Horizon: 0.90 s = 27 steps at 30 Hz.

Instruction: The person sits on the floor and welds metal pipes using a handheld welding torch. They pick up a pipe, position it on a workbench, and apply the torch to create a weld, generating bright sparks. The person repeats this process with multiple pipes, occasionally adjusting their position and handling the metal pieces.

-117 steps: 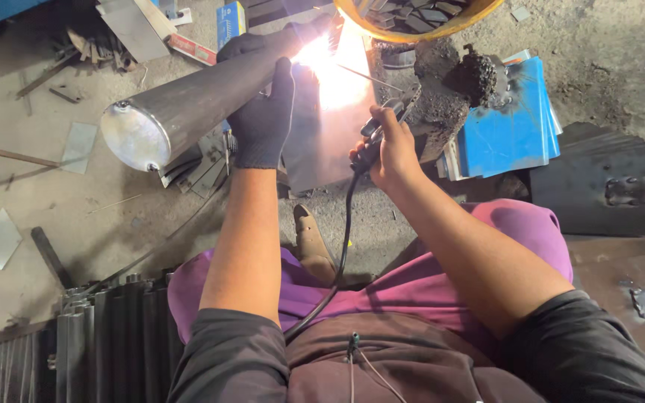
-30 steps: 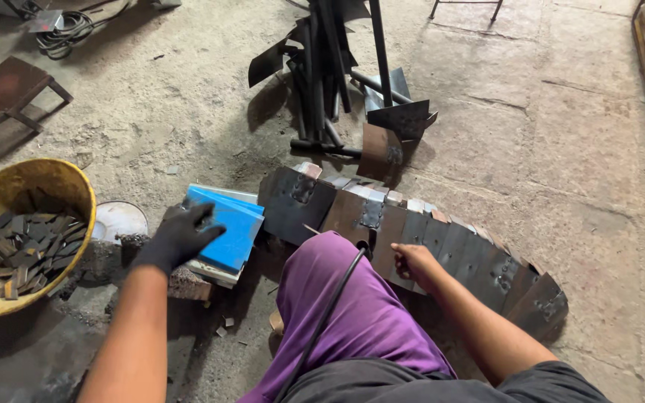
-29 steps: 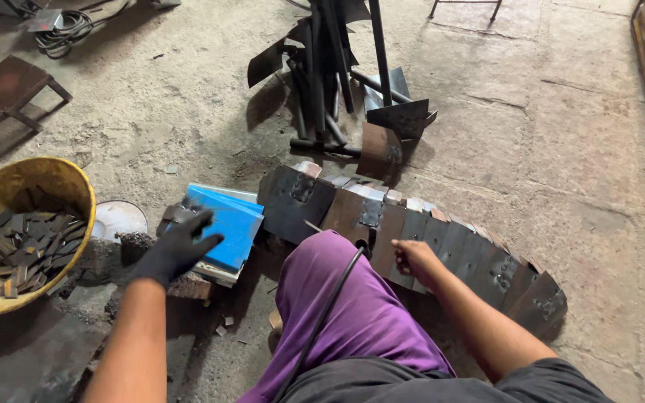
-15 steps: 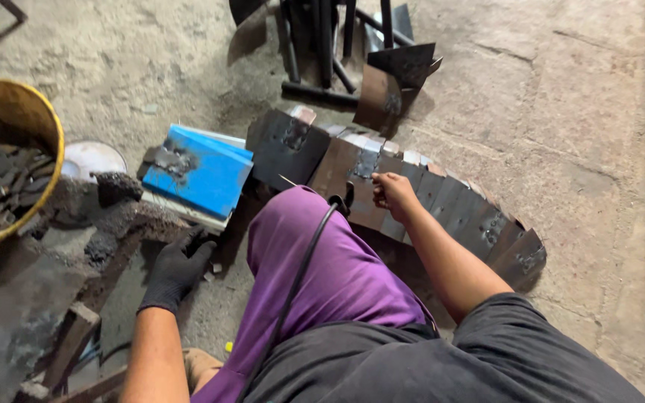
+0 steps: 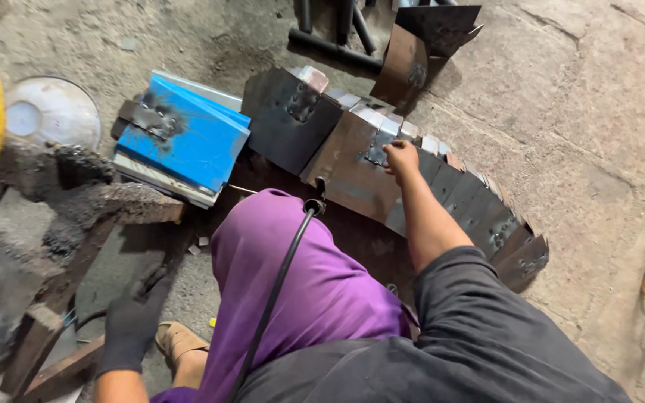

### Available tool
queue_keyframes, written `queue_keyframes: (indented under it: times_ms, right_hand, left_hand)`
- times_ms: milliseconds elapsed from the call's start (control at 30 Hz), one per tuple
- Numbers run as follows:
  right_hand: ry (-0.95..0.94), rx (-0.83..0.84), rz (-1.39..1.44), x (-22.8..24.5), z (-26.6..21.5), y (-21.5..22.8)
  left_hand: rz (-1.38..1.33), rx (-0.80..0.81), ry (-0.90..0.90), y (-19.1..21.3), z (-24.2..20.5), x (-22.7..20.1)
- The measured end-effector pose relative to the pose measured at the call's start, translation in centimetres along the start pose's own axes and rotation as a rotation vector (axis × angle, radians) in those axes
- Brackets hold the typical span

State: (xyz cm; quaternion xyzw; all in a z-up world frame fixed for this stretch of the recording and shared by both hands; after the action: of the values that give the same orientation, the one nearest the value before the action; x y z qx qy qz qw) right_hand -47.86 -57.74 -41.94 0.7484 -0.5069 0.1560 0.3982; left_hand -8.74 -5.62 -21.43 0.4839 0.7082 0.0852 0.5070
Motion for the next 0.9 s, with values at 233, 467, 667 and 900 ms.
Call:
queue_keyframes:
  times_ms: [233, 467, 667, 900]
  right_hand:
    - [-0.114, -0.033, 0.144, 0.3, 4.2, -1.7]
    - [-0.108, -0.071, 0.015, 1.4, 7.4, -1.4]
    - [-0.275, 0.079, 0.188, 0.9, 8.5, -2.8]
    - [-0.342, 0.062, 0.448, 2.3, 7.6, -1.8]
  left_hand:
    - [0.017, 0.018, -0.023, -0.6, 0.5, 1.8]
    - [0.296, 0.052, -0.062, -1.7, 1.2, -0.1]
    - [0.253, 0.036, 0.025, -2.0, 1.4, -1.6]
    - [0.196, 0.006, -0.071, -1.7, 0.5, -3.1]
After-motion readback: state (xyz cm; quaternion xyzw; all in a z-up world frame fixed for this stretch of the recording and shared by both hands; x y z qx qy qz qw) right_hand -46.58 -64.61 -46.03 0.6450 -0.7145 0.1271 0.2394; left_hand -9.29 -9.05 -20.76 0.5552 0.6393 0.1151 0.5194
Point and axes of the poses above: each hand's wrist, its own z-axis towards the middle knuckle, its own y-axis out of the back of the hand, x = y × z, the point moved 6 cm from there along z, towards the middle knuckle, and after that the axes turned 10 degrees about -x, right-handed, at the moved point
